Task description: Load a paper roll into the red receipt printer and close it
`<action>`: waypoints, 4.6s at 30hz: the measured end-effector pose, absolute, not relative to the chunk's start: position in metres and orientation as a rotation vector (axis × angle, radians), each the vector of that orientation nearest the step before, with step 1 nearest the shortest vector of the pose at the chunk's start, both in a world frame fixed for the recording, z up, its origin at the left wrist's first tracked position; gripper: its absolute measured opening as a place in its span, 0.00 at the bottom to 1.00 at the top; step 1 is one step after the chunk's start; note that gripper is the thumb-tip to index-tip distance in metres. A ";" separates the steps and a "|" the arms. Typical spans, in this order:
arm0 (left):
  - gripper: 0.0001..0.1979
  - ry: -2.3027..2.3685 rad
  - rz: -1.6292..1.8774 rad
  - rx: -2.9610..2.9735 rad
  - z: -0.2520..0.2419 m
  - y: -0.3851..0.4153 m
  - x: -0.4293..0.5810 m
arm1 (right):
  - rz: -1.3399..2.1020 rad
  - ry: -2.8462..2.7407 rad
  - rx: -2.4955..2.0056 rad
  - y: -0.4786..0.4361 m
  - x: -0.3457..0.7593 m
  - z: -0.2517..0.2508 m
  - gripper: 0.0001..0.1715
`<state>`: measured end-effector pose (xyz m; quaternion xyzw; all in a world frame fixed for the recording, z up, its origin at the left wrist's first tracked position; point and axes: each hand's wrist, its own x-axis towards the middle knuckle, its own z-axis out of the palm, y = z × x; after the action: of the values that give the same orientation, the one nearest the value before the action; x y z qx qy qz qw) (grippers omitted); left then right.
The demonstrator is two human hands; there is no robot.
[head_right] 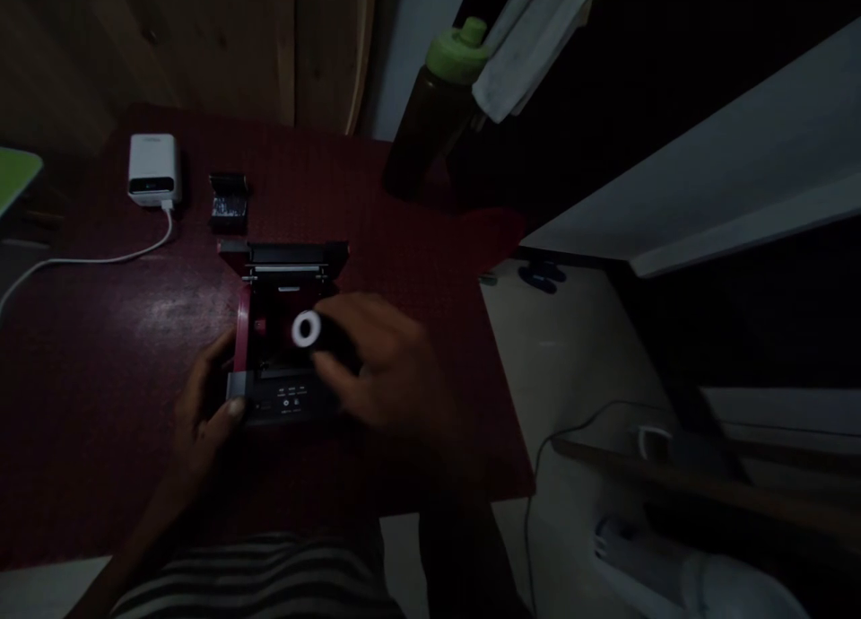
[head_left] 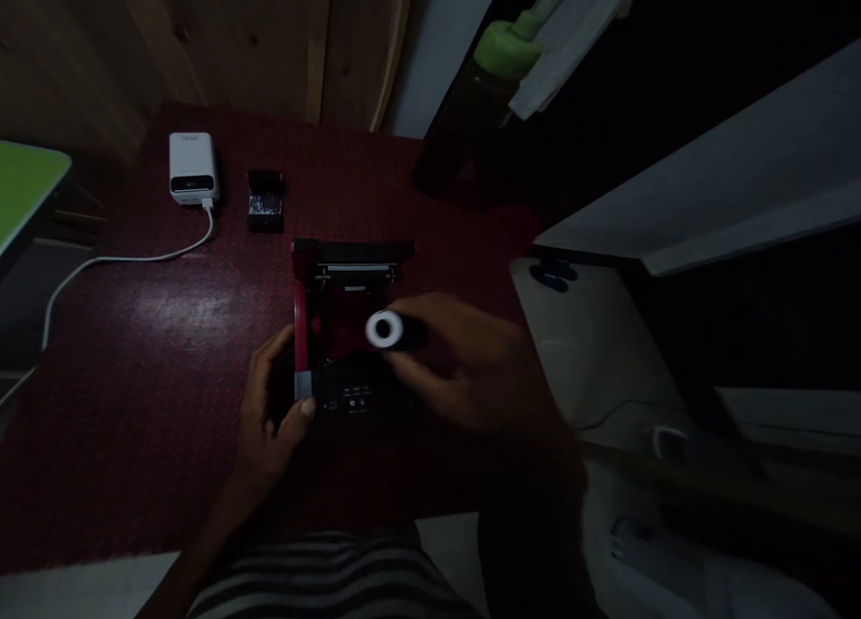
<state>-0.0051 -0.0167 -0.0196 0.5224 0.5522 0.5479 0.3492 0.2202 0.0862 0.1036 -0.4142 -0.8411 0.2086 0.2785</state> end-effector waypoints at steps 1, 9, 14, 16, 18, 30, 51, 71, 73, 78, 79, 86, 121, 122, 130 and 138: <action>0.33 1.434 1.421 1.348 -0.020 -0.017 -0.005 | 0.570 -2.114 -1.139 0.089 0.234 0.098 0.16; 0.34 1.444 1.413 1.286 -0.020 -0.017 -0.004 | 0.872 -1.490 -1.389 0.134 0.264 -0.009 0.19; 0.35 1.466 1.410 1.265 -0.017 -0.016 -0.004 | 0.857 -1.526 -1.418 0.136 0.256 -0.041 0.16; 0.35 1.478 1.414 1.271 -0.017 -0.016 -0.003 | 0.857 -1.530 -1.431 0.135 0.259 -0.044 0.18; 0.35 1.487 1.417 1.271 -0.016 -0.016 -0.003 | 0.876 -1.540 -1.438 0.131 0.265 -0.043 0.23; 0.36 1.497 1.405 1.237 -0.017 -0.017 -0.001 | 0.999 -1.719 -1.423 0.043 0.286 -0.025 0.24; 0.34 1.421 1.366 1.335 -0.010 -0.020 -0.004 | 0.248 -2.957 -1.371 0.102 0.145 0.096 0.20; 0.29 1.516 1.367 1.243 0.012 -0.005 -0.012 | 0.897 -2.613 -0.841 0.097 0.204 0.088 0.19; 0.27 1.564 1.426 1.271 0.028 0.018 -0.015 | 0.824 -2.613 -0.834 0.093 0.205 0.084 0.13; 0.28 1.472 1.602 1.388 0.056 0.080 -0.017 | 0.506 -2.457 -0.815 0.077 0.202 0.071 0.15; 0.26 1.459 1.609 1.381 0.059 0.086 -0.015 | 0.447 -2.423 -0.833 0.071 0.202 0.070 0.15; 0.07 1.518 1.551 1.133 0.048 0.054 0.001 | 0.028 -2.318 -0.989 0.026 0.209 0.059 0.16; 0.33 1.470 1.268 0.689 0.034 -0.007 0.002 | 0.600 -1.705 -1.385 -0.014 0.233 -0.004 0.22; 0.33 1.472 1.270 0.667 0.034 -0.007 0.003 | 0.621 -1.687 -1.393 -0.014 0.233 -0.004 0.22; 0.32 1.459 1.307 0.629 0.033 -0.006 0.008 | 0.729 -1.619 -1.462 -0.015 0.230 -0.006 0.21; 0.32 1.469 1.315 0.708 0.033 -0.004 0.011 | 0.638 -1.722 -1.414 -0.012 0.234 -0.002 0.21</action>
<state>0.0105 -0.0039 0.0329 0.2928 0.6074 0.5436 0.4998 0.2336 -0.0121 -0.0018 -0.5591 -0.6807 0.2523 0.4004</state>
